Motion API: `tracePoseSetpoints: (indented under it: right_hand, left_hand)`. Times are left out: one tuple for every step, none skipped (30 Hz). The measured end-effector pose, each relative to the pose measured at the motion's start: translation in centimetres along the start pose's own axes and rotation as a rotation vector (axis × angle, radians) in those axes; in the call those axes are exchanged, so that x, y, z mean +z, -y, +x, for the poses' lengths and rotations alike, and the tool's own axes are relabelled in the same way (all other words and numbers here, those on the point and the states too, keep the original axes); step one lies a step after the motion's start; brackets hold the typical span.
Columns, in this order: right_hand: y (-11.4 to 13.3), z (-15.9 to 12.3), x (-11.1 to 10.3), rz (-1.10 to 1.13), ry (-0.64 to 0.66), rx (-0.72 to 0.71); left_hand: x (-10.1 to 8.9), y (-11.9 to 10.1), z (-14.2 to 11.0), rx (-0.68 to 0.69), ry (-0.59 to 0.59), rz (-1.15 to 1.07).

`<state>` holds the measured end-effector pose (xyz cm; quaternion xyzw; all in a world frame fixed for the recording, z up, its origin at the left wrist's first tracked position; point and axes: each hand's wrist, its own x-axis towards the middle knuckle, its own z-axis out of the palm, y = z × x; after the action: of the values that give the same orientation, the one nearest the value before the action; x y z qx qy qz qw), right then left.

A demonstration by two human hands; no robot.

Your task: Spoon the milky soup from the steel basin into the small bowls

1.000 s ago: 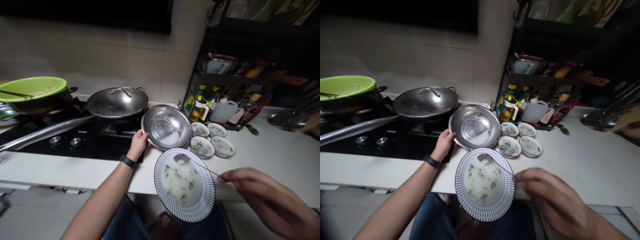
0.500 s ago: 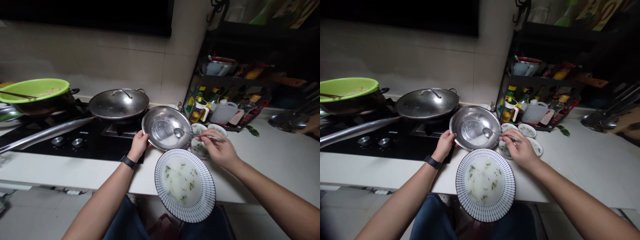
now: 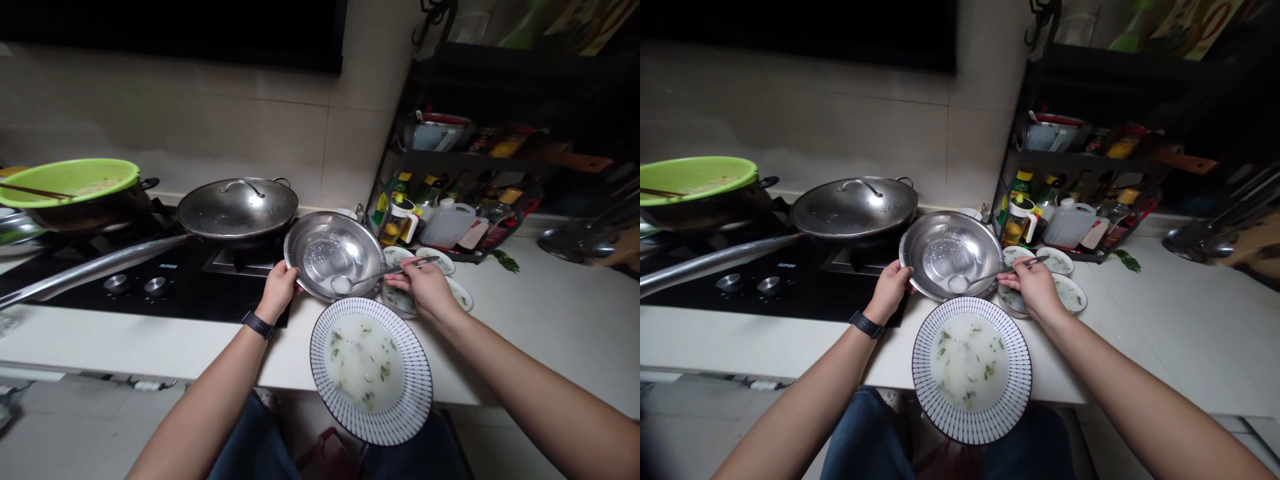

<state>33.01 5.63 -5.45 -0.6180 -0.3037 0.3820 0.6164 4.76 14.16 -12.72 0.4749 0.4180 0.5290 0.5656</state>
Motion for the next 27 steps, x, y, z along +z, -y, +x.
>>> tracePoseSetpoints:
  right_hand:
    - [0.2,0.0,0.1,0.046,-0.005,0.030]
    - [0.4,-0.1,0.1,0.077,-0.002,0.043]
    - [0.6,-0.2,0.0,0.095,0.006,0.039]
    - [1.0,-0.5,-0.1,0.105,0.012,0.023]
    - [1.4,-0.8,-0.2,0.108,0.016,0.000]
    - [2.0,-1.2,-0.4,0.108,0.015,-0.025]
    - [2.6,-1.6,-0.6,0.105,0.012,-0.048]
    - [3.2,-2.0,-0.8,0.098,0.009,-0.067]
    - [3.9,-2.5,-1.0,0.090,0.005,-0.082]
    - [4.5,-2.9,-1.3,0.081,0.004,-0.094]
    - [5.1,-3.3,-1.7,0.071,0.003,-0.102]
    - [5.6,-3.7,-2.1,0.062,0.003,-0.105]
    - [6.0,-4.1,-2.5,0.049,0.007,-0.104]
    - [6.2,-4.5,-3.0,0.033,0.016,-0.098]
    - [6.2,-4.8,-3.4,0.014,0.032,-0.087]
    - [6.2,-5.2,-3.9,-0.004,0.051,-0.075]
    - [6.0,-5.6,-4.4,-0.022,0.070,-0.066]
    - [5.7,-5.9,-4.8,-0.042,0.090,-0.061]
    - [5.5,-6.3,-5.3,-0.067,0.107,-0.061]
    - [5.2,-6.8,-5.7,-0.100,0.122,-0.070]
    - [4.9,-7.2,-6.1,-0.146,0.139,-0.092]
    - [4.7,-7.7,-6.5,-0.205,0.158,-0.138]
    - [4.6,-8.2,-6.9,-0.279,0.177,-0.215]
    - [4.6,-8.7,-7.3,-0.363,0.198,-0.329]
    - [4.6,-9.3,-7.7,-0.452,0.225,-0.476]
    - [4.8,-10.0,-8.0,-0.539,0.275,-0.639]
    - [4.9,-10.7,-8.3,-0.621,0.356,-0.798]
  left_hand:
    - [0.0,0.0,0.0,0.001,-0.002,0.001]
    - [0.0,0.0,0.0,0.002,-0.003,0.001]
    - [0.0,0.0,-0.1,0.003,-0.006,0.001]
    - [0.0,0.0,-0.1,0.004,-0.007,0.001]
    - [0.0,0.0,-0.1,0.005,-0.008,0.000]
    - [0.0,0.0,0.0,0.004,-0.006,-0.001]
    - [0.0,0.0,0.0,0.003,-0.005,-0.003]
    - [0.0,0.0,0.0,0.003,-0.003,-0.005]
    - [0.0,0.0,0.0,0.002,-0.003,-0.007]
    - [0.0,0.1,0.1,0.003,-0.003,-0.008]
    - [0.0,0.1,0.1,0.004,-0.003,-0.009]
    - [0.0,0.1,0.1,0.006,-0.004,-0.010]
    - [0.0,0.2,0.1,0.007,-0.003,-0.010]
    - [-0.1,0.2,0.1,0.009,-0.003,-0.010]
    - [-0.1,0.2,0.1,0.010,-0.002,-0.010]
    - [-0.1,0.2,0.1,0.010,-0.001,-0.010]
    - [-0.1,0.2,0.1,0.011,0.000,-0.010]
    - [-0.1,0.2,0.0,0.012,0.000,-0.010]
    - [-0.1,0.2,0.0,0.013,0.000,-0.011]
    - [0.0,0.1,0.0,0.014,-0.001,-0.011]
    - [0.0,0.1,0.0,0.015,-0.002,-0.012]
    - [0.0,0.1,-0.1,0.016,-0.003,-0.012]
    - [0.1,0.0,-0.1,0.017,-0.003,-0.013]
    - [0.1,0.0,-0.1,0.018,-0.003,-0.013]
    - [0.1,0.0,-0.1,0.018,-0.002,-0.012]
    - [0.1,0.0,0.0,0.018,-0.002,-0.011]
    - [0.1,0.0,0.0,0.017,-0.003,-0.009]
